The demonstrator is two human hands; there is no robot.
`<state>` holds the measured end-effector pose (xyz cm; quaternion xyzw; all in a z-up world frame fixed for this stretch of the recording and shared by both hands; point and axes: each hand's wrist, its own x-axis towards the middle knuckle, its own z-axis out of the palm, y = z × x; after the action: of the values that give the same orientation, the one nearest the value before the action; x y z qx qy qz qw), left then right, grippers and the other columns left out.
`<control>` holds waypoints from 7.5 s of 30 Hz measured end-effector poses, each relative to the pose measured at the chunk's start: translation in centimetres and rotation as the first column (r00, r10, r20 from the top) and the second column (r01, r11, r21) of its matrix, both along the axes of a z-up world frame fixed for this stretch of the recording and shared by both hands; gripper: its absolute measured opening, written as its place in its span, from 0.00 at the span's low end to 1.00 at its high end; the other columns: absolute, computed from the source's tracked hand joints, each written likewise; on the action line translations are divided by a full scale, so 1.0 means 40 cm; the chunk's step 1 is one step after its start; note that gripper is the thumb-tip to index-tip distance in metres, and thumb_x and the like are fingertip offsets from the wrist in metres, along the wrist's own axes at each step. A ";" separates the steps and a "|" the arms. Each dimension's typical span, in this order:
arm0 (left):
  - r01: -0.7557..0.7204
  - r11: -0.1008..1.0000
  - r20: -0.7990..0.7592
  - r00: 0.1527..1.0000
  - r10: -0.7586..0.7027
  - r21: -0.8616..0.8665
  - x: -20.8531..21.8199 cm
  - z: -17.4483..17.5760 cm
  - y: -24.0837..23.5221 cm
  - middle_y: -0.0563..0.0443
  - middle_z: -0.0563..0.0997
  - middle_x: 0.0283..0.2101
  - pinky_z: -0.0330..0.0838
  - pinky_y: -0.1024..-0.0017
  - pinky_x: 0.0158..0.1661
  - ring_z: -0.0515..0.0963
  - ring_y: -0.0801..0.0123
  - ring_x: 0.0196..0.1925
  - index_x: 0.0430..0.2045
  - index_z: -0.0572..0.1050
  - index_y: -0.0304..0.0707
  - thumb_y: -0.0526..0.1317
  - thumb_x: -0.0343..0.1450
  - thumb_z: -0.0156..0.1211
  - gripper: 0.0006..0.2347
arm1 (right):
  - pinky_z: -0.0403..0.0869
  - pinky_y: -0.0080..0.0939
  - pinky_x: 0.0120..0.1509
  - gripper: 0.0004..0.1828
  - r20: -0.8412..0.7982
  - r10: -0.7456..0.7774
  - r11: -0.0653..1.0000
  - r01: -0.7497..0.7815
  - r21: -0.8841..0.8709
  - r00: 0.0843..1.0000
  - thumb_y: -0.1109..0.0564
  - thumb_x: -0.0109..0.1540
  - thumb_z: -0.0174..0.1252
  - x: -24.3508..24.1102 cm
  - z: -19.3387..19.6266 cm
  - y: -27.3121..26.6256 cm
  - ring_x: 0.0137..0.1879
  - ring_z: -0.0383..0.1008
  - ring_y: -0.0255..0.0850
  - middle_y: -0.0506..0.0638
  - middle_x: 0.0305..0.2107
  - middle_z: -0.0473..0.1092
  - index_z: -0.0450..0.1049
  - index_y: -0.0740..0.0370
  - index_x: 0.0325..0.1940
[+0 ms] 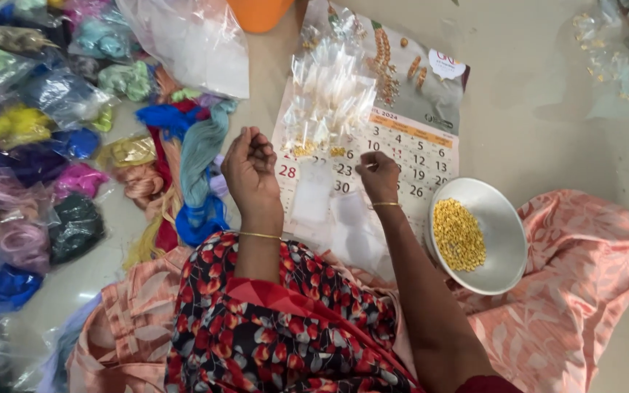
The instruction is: The person sits on the floor and repeatedly picks small yellow beads from a metal bowl, places them into small clear plastic bags, and sets the filled bags aside on a calendar. The person continues this process throughout the clip.
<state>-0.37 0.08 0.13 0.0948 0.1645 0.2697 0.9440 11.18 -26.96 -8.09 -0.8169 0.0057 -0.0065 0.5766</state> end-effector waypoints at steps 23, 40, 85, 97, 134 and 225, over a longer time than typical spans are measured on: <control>0.233 -0.859 -0.479 0.878 -0.016 0.456 -0.082 -0.084 -0.432 0.40 0.76 0.49 0.70 0.50 0.49 0.70 0.43 0.57 0.35 0.81 0.36 0.48 0.54 0.80 0.22 | 0.73 0.49 0.43 0.04 0.298 0.543 0.738 -0.276 -0.616 0.785 0.61 0.60 0.61 -0.670 0.154 -0.352 0.38 0.76 0.52 0.56 0.33 0.76 0.78 0.63 0.38; 0.337 -0.199 -0.371 0.914 -0.167 0.920 -0.134 -0.190 -0.433 0.46 0.84 0.24 0.74 0.69 0.31 0.79 0.68 0.27 0.25 0.84 0.34 0.36 0.63 0.71 0.04 | 0.73 0.36 0.41 0.09 -0.132 0.247 0.966 -0.234 0.106 0.960 0.62 0.64 0.62 -0.551 -0.011 -0.428 0.37 0.75 0.36 0.51 0.33 0.77 0.78 0.68 0.47; 0.469 0.095 -0.351 0.766 -0.539 0.878 -0.295 -0.062 -0.589 0.53 0.79 0.20 0.69 0.78 0.23 0.74 0.81 0.21 0.22 0.80 0.29 0.38 0.72 0.68 0.11 | 0.67 0.34 0.32 0.02 -0.177 0.338 0.762 -0.159 0.627 0.924 0.65 0.63 0.63 -0.586 0.143 -0.437 0.27 0.71 0.33 0.48 0.24 0.75 0.78 0.65 0.35; 0.699 0.166 -0.418 0.582 -0.697 0.696 -0.282 -0.121 -0.551 0.49 0.83 0.25 0.75 0.77 0.25 0.78 0.77 0.22 0.31 0.83 0.25 0.33 0.70 0.68 0.06 | 0.65 0.32 0.31 0.07 -0.088 0.386 0.828 -0.303 0.473 0.918 0.63 0.66 0.62 -0.571 0.078 -0.453 0.26 0.66 0.30 0.45 0.22 0.72 0.78 0.65 0.33; 0.658 0.322 -0.431 0.715 -0.550 0.681 -0.309 -0.062 -0.625 0.49 0.83 0.23 0.76 0.78 0.25 0.79 0.77 0.22 0.29 0.83 0.22 0.31 0.71 0.61 0.07 | 0.73 0.48 0.39 0.07 0.619 0.472 0.856 -0.158 -0.493 0.628 0.61 0.54 0.65 -0.678 0.388 -0.355 0.37 0.74 0.54 0.57 0.30 0.74 0.78 0.66 0.35; 0.034 -0.445 -0.196 0.926 -0.323 0.895 -0.223 -0.002 -0.568 0.37 0.76 0.50 0.76 0.64 0.31 0.81 0.55 0.29 0.30 0.74 0.22 0.21 0.62 0.56 0.06 | 0.80 0.43 0.50 0.13 0.214 0.318 0.776 -0.124 -0.618 0.924 0.59 0.55 0.67 -0.316 0.216 -0.606 0.43 0.82 0.49 0.59 0.39 0.80 0.82 0.63 0.43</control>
<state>-9.29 -22.65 0.07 0.8401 -0.2372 0.1232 0.4720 -1.47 -51.18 0.54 -0.9394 -0.1834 -0.0657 0.2822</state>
